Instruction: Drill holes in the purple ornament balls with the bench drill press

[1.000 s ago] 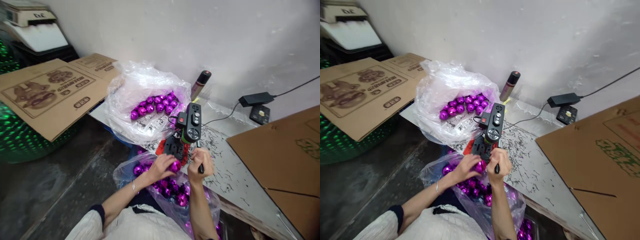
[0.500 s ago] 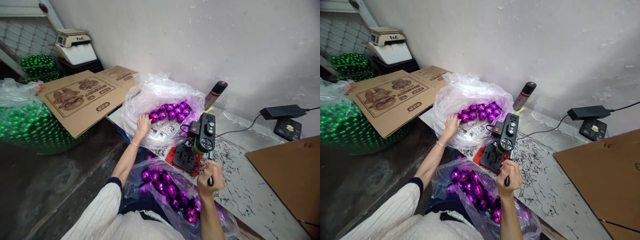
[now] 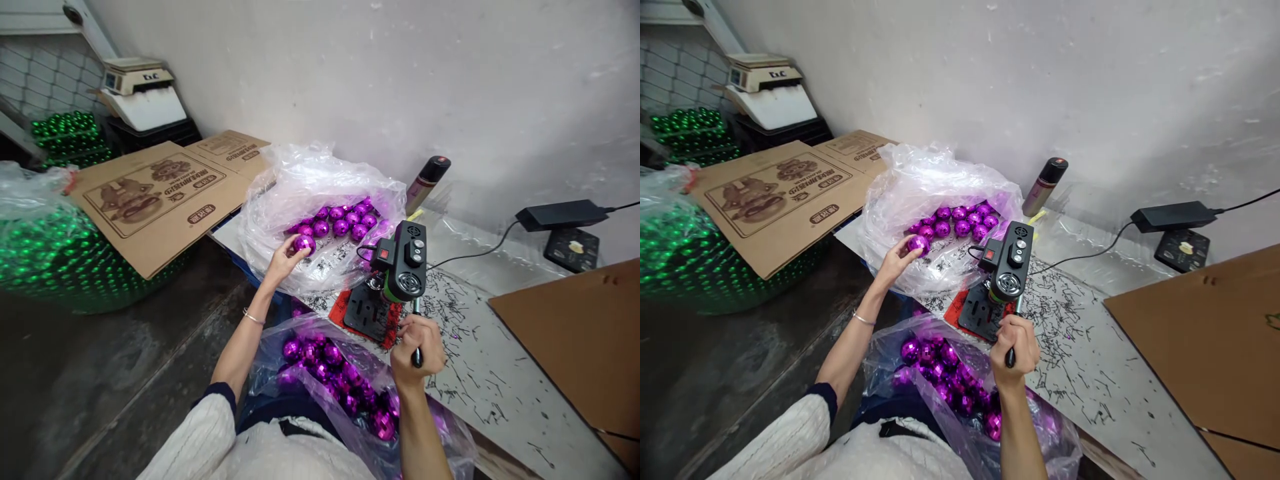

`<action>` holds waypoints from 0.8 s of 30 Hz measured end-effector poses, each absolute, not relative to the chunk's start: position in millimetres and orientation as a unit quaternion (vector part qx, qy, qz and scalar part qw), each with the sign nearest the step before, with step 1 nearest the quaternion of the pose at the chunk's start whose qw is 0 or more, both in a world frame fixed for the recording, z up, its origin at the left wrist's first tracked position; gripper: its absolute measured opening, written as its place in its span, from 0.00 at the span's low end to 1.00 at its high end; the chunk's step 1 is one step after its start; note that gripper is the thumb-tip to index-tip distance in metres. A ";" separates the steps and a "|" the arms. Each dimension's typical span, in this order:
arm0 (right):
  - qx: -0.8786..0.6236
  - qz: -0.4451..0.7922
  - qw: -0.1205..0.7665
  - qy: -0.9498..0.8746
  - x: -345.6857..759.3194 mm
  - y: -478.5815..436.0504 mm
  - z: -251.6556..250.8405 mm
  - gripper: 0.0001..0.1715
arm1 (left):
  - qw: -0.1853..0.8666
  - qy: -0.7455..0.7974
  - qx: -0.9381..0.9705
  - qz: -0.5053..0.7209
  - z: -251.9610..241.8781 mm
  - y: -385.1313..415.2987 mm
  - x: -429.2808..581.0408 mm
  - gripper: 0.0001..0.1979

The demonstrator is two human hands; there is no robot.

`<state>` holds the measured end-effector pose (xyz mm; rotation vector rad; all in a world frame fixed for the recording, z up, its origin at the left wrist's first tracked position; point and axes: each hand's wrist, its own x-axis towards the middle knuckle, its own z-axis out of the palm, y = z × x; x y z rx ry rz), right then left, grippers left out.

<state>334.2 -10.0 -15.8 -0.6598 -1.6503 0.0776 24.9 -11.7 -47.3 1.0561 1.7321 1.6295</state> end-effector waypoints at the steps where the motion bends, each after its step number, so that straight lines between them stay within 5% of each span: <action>1: -0.287 0.033 0.630 -0.721 334.3 -9.8 -16.1 0.17 | 0.292 0.627 0.386 0.611 -48.3 -17.1 32.8 0.35; 8: -0.290 0.030 0.618 -0.730 336.7 -10.0 -14.3 0.16 | 0.351 0.573 0.363 0.645 -57.7 -33.4 67.6 0.38; 16: -0.298 0.023 0.617 -0.728 334.8 -9.9 -11.5 0.16 | 0.604 0.443 0.223 0.623 -68.5 -49.1 91.9 0.22; 24: -0.291 0.024 0.585 -0.757 340.3 -8.4 -3.9 0.15 | 0.535 0.521 0.334 0.574 -96.6 -33.0 161.3 0.29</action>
